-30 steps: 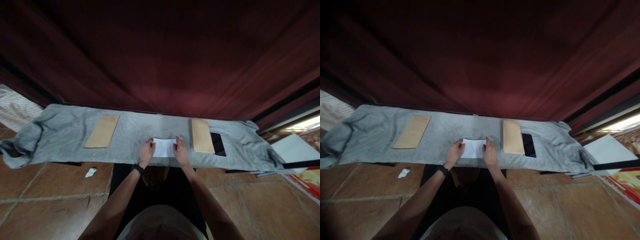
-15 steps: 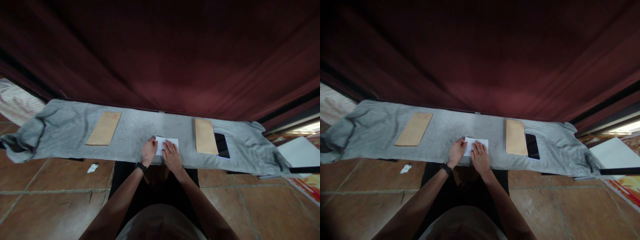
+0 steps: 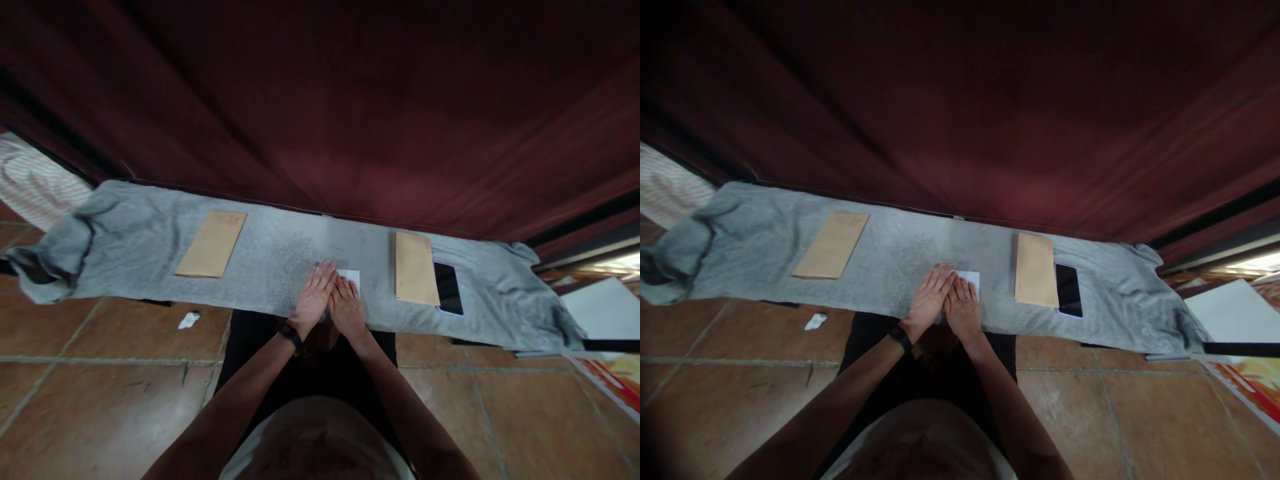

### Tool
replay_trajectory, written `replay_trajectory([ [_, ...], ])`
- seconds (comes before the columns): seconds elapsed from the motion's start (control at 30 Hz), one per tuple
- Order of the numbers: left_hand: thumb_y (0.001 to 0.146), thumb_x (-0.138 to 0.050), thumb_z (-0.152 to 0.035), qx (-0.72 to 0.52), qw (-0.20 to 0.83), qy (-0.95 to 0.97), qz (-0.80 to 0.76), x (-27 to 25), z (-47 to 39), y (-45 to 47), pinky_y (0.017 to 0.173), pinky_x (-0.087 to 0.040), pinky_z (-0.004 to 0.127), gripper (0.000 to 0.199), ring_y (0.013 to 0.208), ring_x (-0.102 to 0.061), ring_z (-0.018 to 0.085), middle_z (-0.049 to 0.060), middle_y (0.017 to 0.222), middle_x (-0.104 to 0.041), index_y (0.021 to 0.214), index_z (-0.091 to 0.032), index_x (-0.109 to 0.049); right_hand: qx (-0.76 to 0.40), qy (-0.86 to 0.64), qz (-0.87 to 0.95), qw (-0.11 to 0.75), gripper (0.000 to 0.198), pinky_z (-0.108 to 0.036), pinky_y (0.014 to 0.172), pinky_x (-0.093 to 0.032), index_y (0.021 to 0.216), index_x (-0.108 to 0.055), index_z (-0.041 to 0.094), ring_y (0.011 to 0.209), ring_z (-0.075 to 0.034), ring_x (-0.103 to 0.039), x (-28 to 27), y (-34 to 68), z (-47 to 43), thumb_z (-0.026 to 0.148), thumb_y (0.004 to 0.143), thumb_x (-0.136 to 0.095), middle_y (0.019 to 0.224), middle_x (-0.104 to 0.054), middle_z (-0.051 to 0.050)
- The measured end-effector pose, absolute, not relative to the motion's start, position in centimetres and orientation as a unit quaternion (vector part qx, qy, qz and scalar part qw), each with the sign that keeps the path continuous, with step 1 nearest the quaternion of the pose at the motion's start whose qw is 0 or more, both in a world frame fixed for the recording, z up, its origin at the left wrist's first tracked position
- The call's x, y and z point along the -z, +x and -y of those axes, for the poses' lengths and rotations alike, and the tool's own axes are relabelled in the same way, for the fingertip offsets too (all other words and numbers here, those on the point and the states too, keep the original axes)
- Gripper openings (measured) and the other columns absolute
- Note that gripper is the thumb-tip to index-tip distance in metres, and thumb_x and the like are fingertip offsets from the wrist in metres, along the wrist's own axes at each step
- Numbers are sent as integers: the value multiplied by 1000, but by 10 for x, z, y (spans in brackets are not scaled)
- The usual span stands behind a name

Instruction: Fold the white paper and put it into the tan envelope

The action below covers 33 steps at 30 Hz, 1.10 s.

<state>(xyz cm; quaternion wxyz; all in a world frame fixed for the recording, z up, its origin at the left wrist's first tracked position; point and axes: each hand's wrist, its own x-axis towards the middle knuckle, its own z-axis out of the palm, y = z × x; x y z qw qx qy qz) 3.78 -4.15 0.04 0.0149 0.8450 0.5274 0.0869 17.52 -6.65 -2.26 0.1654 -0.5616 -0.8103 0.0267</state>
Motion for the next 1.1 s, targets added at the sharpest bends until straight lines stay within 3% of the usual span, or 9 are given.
replay_trajectory([
  [0.17,95,-33,-11,-64,66,856,-509,12,41,36,124,-26,40,59,150,-32,21,13,159,-40,154,-13,-36,-24,-559,814,157,46,-49,121,-29,146,-51,11,144,-27,-43,22,176,68,21,102,-40,148,-54,-15],
  [0.4,94,-34,-11,-65,70,861,-500,10,42,34,124,-27,42,60,150,-30,23,15,160,-38,154,-12,-34,-38,-561,813,153,46,-49,122,-26,145,-51,10,145,-28,-40,23,179,68,22,102,-41,152,-50,-14],
  [0.63,92,-35,-11,-81,80,858,-500,13,43,32,123,-28,45,62,151,-29,24,14,161,-36,154,-14,-35,-39,-569,806,159,53,-51,121,-27,154,-38,16,146,-28,-38,27,192,71,30,104,-41,159,-39,-12],
  [0.9,94,-33,-10,-105,89,852,-506,16,42,28,124,-28,44,59,150,-31,21,12,160,-39,152,-15,-39,-17,-599,784,163,55,-51,119,-28,155,-36,15,144,-29,-41,27,215,74,34,104,-41,158,-40,-14],
  [1.1,103,-33,-38,-118,59,810,-572,15,50,19,125,-23,46,60,153,-24,26,17,161,-33,154,-6,-35,15,-620,766,169,57,-52,118,-30,155,-35,10,143,-31,-41,31,234,76,36,104,-39,155,-44,-17],
])
